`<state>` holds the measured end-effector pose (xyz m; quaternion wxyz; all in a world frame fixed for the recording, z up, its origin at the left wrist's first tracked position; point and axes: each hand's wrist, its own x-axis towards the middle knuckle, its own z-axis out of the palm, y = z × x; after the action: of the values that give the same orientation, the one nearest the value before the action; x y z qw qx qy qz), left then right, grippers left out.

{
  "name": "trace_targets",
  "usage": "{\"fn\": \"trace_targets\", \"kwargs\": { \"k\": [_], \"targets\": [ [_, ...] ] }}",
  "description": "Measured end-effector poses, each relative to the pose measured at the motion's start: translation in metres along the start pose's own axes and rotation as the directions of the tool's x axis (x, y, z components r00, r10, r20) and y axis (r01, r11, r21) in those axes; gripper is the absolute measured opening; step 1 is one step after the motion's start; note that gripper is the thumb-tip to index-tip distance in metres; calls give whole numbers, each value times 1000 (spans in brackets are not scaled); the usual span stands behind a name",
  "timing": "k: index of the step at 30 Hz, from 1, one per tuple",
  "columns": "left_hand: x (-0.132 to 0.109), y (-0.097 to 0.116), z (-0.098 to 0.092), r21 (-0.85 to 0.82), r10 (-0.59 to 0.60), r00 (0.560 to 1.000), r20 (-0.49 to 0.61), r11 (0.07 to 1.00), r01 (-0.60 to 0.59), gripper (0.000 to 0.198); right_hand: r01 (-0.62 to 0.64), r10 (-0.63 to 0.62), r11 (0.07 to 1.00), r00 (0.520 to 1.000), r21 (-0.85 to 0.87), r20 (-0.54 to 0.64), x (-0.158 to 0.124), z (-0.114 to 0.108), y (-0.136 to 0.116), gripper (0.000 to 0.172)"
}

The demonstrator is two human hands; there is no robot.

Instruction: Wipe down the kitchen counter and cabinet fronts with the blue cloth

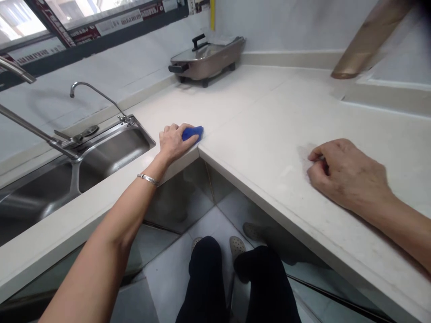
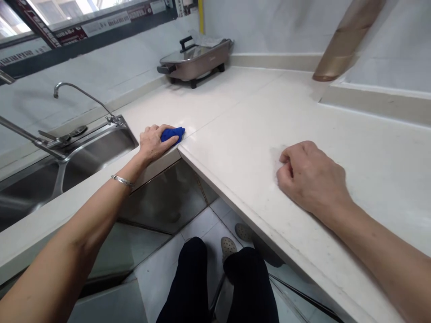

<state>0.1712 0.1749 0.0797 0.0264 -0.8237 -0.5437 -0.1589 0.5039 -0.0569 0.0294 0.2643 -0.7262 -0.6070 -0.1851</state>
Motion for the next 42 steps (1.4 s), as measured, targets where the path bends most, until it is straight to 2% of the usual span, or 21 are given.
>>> {"fn": "trace_targets", "kwargs": {
  "k": [4, 8, 12, 14, 16, 18, 20, 21, 22, 23, 24, 25, 27, 28, 32, 34, 37, 42],
  "targets": [
    [24, 36, 13, 14, -40, 999, -2, 999, 40, 49, -21, 19, 1000, 998, 20, 63, 3, -2, -2, 14],
    [28, 101, 26, -41, 98, 995, 2, 994, -97, 51, 2, -9, 994, 998, 107, 68, 4, 0, -1, 17],
    [8, 178, 40, -121, 271, 962, -23, 955, -271, 46, 38, -26, 982, 997, 186, -68, 4, -2, -3, 33],
    [-5, 208, 44, -162, 336, 940, -56, 926, -341, 44, 49, -23, 982, 990, 183, -141, 6, -6, -4, 41],
    [-14, 227, 46, -205, 409, 912, -33, 890, -406, 48, 42, -7, 984, 980, 171, -200, 7, -9, -5, 45],
    [-17, 232, 44, -305, 517, 855, 41, 821, -482, 59, 30, 14, 985, 966, 168, -258, 8, -10, -5, 47],
    [-16, 223, 37, -501, 646, 759, 78, 684, -530, 75, 53, -1, 982, 960, 180, -278, 8, -8, -5, 50],
    [-16, 213, 32, -604, 693, 719, 59, 598, -527, 81, 79, -25, 978, 964, 195, -264, 8, -6, -5, 53],
    [-15, 201, 26, -682, 712, 702, 23, 525, -510, 85, 108, -56, 970, 971, 216, -234, 8, -4, -5, 56],
    [-15, 185, 19, -725, 705, 709, -5, 486, -488, 88, 136, -90, 961, 977, 242, -193, 7, -2, -6, 58],
    [-16, 167, 11, -720, 664, 747, -25, 506, -474, 87, 158, -120, 950, 981, 268, -153, 7, 0, -6, 59],
    [-17, 145, 3, -670, 593, 804, -46, 579, -465, 85, 169, -140, 943, 983, 288, -119, 7, 1, -6, 59],
    [-20, 97, -13, -431, 424, 904, -49, 808, -402, 81, 164, -148, 942, 986, 293, -74, 6, 1, -7, 56],
    [-23, 70, -21, -373, 357, 932, -56, 859, -351, 79, 150, -137, 950, 988, 275, -66, 5, 0, -8, 54],
    [-48, -34, -40, -240, 97, 994, -42, 965, -104, 79, 110, -101, 983, 993, 147, -67, 5, -5, -12, 53],
    [-65, -70, -41, -192, 1, 1000, 19, 981, 3, 81, 116, -110, 989, 992, 95, -64, 4, -5, -12, 55],
    [-84, -96, -37, -143, -57, 995, 85, 987, 69, 83, 121, -119, 992, 991, 26, -60, 4, -2, -10, 53],
    [-86, -96, -30, -73, -67, 987, 147, 994, 79, 81, 93, -94, 995, 993, -19, -77, -2, -5, -8, 44]
  ]
}}
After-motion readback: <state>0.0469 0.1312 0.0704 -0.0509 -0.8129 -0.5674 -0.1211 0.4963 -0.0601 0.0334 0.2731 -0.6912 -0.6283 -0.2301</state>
